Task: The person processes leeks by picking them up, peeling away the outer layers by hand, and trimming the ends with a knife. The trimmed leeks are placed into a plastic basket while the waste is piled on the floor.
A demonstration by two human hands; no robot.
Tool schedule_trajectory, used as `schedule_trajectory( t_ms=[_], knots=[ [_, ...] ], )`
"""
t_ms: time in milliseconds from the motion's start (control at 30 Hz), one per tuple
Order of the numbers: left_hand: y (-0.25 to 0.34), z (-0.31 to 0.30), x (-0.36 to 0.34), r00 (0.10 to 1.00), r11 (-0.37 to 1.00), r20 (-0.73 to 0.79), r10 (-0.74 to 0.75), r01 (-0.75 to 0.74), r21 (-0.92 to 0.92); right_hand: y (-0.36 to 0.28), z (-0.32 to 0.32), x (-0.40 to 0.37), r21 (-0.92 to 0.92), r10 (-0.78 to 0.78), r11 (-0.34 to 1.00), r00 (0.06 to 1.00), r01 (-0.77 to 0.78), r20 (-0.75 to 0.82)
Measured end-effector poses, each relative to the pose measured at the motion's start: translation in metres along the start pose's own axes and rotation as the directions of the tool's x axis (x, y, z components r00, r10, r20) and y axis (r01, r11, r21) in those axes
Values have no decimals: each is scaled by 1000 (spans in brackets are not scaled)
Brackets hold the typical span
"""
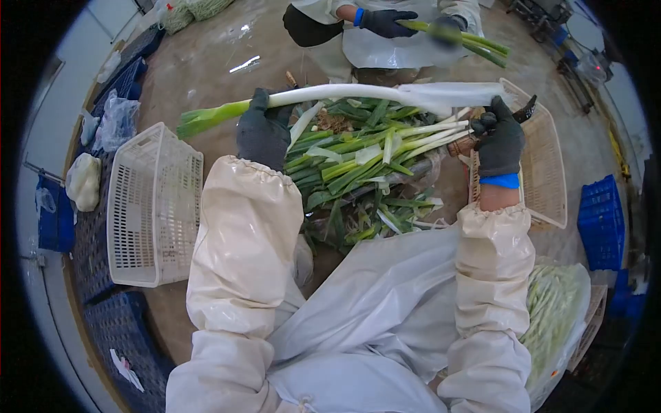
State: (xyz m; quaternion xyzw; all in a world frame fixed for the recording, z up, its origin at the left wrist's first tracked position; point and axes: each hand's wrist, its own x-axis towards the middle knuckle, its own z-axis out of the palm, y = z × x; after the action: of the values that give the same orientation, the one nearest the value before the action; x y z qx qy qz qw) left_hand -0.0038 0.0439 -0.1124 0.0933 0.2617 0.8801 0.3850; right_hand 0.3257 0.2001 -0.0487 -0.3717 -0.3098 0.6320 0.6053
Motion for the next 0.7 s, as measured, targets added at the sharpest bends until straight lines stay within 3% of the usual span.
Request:
schedule_trajectory(
  t_ms=[33, 100, 133, 200, 300, 467, 567, 633, 700],
  knots=[
    [0, 5, -5, 999, 1000, 26, -24, 24, -16, -3, -4, 1, 54, 1, 999, 1000, -2, 29],
    [-1, 16, -17, 995, 996, 73, -72, 76, -46, -7, -8, 8, 11, -56, 998, 996, 57, -66],
    [-2, 20, -18, 998, 998, 27, -64, 64, -2, -10, -12, 12, -13, -86, 996, 990, 85, -113],
    [-2, 26, -19, 997, 995, -59, -41, 46, 86, -13, -27, 20, 40, -71, 997, 997, 73, -43],
    [1, 28, -24, 997, 997, -31, -69, 69, -16, -15, -34, 25, 31, -113, 993, 991, 115, -65],
    [0, 13, -9, 996, 1000, -84, 7, -7, 4, -21, -49, 38, -46, -151, 988, 972, 145, -179],
    [1, 3, 4, 985, 998, -160, 67, -65, 17, -20, -56, 45, -28, -198, 980, 966, 196, -166],
    [9, -3, 10, 970, 991, -202, 133, -134, 13, -23, -102, 80, -196, -319, 937, 938, 291, -134],
    [26, -7, 14, 950, 975, -231, 212, -221, -12, -32, -113, 87, -239, -366, 916, 916, 323, -165]
  ],
)
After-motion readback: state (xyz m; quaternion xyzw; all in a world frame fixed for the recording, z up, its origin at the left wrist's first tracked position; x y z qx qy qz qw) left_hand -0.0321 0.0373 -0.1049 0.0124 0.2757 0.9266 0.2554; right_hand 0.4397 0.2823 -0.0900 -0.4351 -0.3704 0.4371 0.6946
